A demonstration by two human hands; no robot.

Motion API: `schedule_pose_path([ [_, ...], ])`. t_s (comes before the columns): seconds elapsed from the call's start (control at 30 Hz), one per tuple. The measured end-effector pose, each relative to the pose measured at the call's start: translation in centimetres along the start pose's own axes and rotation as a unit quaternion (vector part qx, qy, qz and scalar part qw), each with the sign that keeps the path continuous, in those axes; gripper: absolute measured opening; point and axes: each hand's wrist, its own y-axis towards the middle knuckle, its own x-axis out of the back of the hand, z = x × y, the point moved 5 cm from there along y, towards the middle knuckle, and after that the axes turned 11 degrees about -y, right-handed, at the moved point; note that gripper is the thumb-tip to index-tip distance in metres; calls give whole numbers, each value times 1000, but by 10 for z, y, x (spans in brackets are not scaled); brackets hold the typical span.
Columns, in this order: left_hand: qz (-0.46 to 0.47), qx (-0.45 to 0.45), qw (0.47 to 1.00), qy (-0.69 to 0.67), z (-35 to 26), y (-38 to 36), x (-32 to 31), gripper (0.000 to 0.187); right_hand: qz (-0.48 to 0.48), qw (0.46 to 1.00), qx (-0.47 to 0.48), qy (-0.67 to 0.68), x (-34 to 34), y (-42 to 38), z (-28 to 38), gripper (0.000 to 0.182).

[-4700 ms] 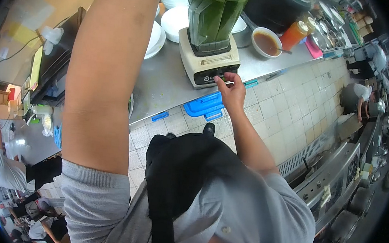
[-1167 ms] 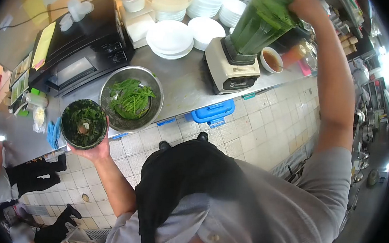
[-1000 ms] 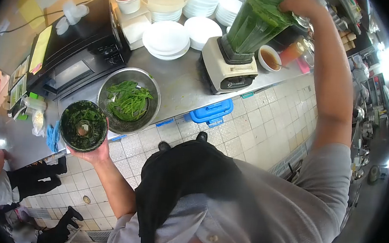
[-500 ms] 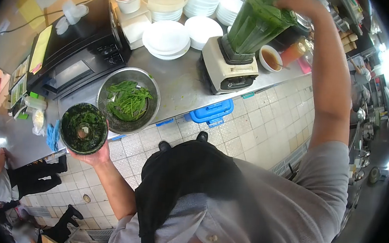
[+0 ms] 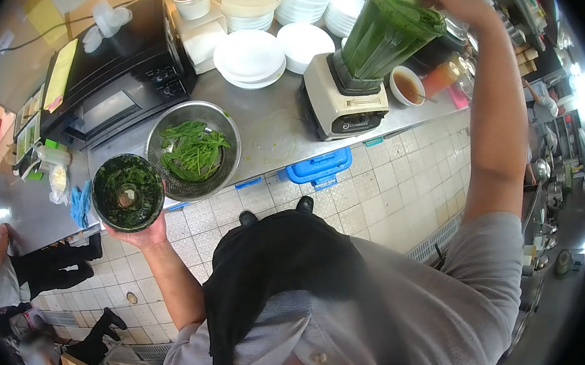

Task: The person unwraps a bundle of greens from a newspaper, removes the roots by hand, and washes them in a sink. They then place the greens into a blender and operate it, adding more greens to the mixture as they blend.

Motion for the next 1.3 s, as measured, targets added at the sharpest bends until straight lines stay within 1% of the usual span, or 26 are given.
schedule_pose_path([
  [0.03, 3, 1, 1000, 3, 0, 0, -1, 96, -19, 999, -11, 48, 10, -6, -1, 22],
  [0.07, 8, 3, 1000, 3, -1, 1, -1, 96, -60, 997, -22, 37, 22, -19, 5, 22],
  [0.17, 25, 8, 1000, -8, -1, 1, 2, 96, -66, 996, -52, -34, 37, -32, 2, 20],
  [0.27, 11, -3, 1000, -3, -3, 1, 7, 96, -65, 994, -52, -66, 31, -28, -13, 18],
  [0.37, 13, 4, 1000, 2, -3, 0, 3, 95, -21, 990, 23, -138, 9, -24, -8, 18],
  [0.47, -6, 6, 1000, -15, -3, 2, 6, 94, 22, 989, -8, -149, 1, -30, 11, 18],
  [0.57, -3, 11, 1000, -20, -3, 1, 7, 94, -56, 983, -34, -170, 9, -23, 11, 19],
  [0.6, 19, 15, 1000, -14, -4, 0, 7, 96, -145, 962, 18, -232, 19, -40, 35, 19],
  [0.63, 41, 23, 998, -31, -3, 1, 13, 99, -152, 982, 2, -110, 28, -25, 21, 26],
  [0.67, 20, 24, 999, -28, -5, 0, 14, 100, -209, 977, 4, -29, 28, -28, 27, 27],
  [0.7, -5, 22, 999, -24, -5, -2, 13, 100, -101, 994, -8, -47, 14, 0, -7, 25],
  [0.73, -18, 12, 1000, -16, -6, -3, 14, 99, -113, 989, 76, 52, 1, 11, -8, 29],
  [0.77, -25, 4, 1000, -8, -6, -1, 17, 99, -103, 986, 97, 84, -10, 4, 21, 28],
  [0.83, -28, -7, 1000, -1, -9, 1, 27, 97, -101, 974, 152, 134, -40, -24, 108, 20],
  [0.9, -25, -12, 1000, 4, -10, -2, 27, 94, 5, 951, 226, 210, -95, -37, 179, 22],
  [0.93, -30, -20, 999, 8, -11, -3, 29, 94, 26, 919, 311, 240, -124, -50, 220, 24],
  [0.97, -36, -26, 999, 13, -13, -5, 31, 93, 101, 912, 293, 267, -172, -53, 246, 27],
  [1.0, -35, -28, 999, 17, -14, -5, 33, 92, 101, 880, 389, 255, -201, -61, 278, 34],
  [1.03, -43, -33, 998, 21, -16, -8, 35, 92, 214, 901, 337, 171, -234, -68, 309, 45],
  [1.1, -58, -44, 997, 27, -20, -13, 38, 91, 190, 881, 417, 115, -295, -71, 352, 65],
  [1.17, -65, -44, 997, 24, -25, -19, 40, 90, 187, 896, 393, 86, -354, -66, 383, 94],
  [1.23, -73, -45, 996, 16, -29, -26, 44, 88, 145, 909, 389, 44, -385, -67, 405, 108],
  [1.27, -77, -44, 996, 10, -31, -30, 48, 88, 125, 914, 385, 24, -390, -69, 415, 115],
  [1.3, -81, -42, 996, 4, -31, -33, 51, 87, 154, 909, 386, 21, -398, -70, 422, 117],
])
